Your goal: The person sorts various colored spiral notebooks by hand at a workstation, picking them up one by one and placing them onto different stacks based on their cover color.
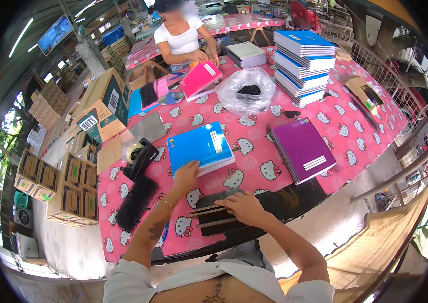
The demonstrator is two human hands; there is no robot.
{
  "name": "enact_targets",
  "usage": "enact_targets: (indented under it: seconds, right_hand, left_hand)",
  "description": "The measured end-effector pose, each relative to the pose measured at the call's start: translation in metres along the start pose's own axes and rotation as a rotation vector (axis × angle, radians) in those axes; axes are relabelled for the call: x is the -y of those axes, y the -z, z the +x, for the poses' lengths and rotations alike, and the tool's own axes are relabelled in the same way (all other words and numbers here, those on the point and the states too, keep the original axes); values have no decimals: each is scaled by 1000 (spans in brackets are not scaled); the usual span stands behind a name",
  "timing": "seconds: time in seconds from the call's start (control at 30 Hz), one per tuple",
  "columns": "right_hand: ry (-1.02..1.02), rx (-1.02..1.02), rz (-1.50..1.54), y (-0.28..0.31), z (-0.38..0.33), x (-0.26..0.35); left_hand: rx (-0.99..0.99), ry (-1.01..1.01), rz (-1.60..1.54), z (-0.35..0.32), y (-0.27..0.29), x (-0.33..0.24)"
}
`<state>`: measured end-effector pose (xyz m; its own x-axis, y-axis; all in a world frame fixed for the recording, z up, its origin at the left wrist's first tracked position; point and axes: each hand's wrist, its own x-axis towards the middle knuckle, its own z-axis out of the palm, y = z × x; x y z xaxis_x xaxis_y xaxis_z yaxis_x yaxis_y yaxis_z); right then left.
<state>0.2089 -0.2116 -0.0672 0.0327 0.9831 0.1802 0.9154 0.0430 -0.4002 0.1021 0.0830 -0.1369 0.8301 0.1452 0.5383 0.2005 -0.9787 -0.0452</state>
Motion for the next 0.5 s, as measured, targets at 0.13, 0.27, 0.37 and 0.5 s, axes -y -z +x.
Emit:
enact_targets:
  seconds: [0.13, 0.27, 0.37, 0.5]
  right_hand:
    - [-25, 22, 13, 4, -3, -1]
    - [-1, 10, 17, 5, -1, 4]
    - [-55, 238, 206, 23, 11, 4]
    - [-186, -631, 150, 44, 9, -48]
  left_hand:
    - [341, 348, -389, 39, 30, 11]
    - [285, 264, -324, 30, 27, 15]
    - [196, 369, -125, 33, 38, 16]
    - [-18, 21, 12, 106, 143, -26]
